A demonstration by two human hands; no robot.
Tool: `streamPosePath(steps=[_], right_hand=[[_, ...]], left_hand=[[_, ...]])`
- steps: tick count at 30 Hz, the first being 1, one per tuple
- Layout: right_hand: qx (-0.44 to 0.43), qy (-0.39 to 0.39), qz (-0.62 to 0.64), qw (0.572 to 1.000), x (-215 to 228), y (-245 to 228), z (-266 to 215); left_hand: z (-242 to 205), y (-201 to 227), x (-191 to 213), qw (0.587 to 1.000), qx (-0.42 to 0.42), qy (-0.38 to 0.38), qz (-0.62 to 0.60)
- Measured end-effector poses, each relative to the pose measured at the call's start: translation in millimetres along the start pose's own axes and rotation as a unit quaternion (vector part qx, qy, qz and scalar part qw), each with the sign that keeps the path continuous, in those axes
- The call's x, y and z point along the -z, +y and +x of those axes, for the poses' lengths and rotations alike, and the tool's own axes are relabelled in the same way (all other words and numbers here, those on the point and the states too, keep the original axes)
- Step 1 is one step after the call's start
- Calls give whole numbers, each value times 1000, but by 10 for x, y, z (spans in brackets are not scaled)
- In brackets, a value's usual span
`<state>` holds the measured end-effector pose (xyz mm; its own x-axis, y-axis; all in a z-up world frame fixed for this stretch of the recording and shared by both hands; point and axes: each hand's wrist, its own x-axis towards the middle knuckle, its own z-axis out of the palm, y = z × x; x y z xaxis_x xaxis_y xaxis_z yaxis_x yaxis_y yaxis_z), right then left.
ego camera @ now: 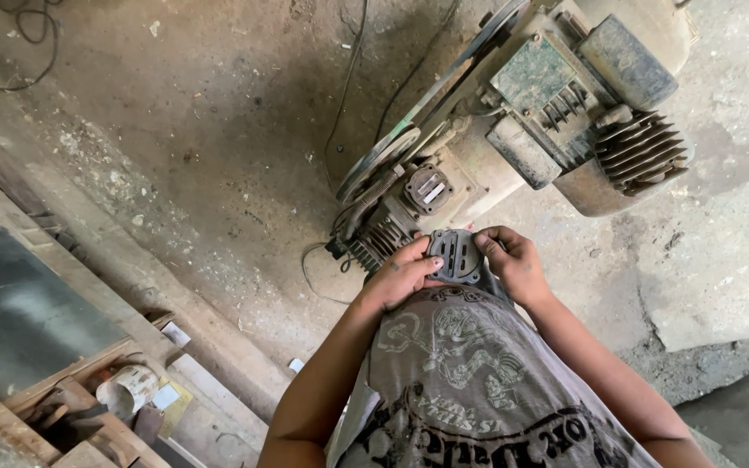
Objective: Unscrewing bolts by hand and removing the cylinder head and valve plate from an air compressor.
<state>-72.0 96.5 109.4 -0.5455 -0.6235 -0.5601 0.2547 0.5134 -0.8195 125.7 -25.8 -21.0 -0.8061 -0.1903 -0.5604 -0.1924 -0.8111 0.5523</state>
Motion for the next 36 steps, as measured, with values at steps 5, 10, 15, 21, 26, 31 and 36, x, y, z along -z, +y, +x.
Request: streamPosePath(steps=[5, 10, 15, 21, 26, 31, 36], right_hand=[[-46, -49, -23, 997, -5, -1, -88], [-58, -80, -67, 993, 56, 198, -50], [-107, -48, -90, 989, 346, 796, 79], [-168, -37, -150, 974, 609, 1179, 82], [-203, -24, -156, 966, 750, 1269, 91], [-194, 9, -144, 970, 775, 1059, 50], [-190, 21, -131, 973, 854, 1064, 17]], left_hand=[[-158, 428, -539, 998, 22, 14, -52], [-45, 89, -382, 999, 37, 31, 13], [344, 131, -53, 724, -214, 239, 611], [635, 300, 44, 560, -374, 275, 686], [872, 264, -55, 511, -372, 282, 722], [1030, 394, -278, 448, -329, 303, 774], [1067, 439, -378, 446, -320, 309, 777]])
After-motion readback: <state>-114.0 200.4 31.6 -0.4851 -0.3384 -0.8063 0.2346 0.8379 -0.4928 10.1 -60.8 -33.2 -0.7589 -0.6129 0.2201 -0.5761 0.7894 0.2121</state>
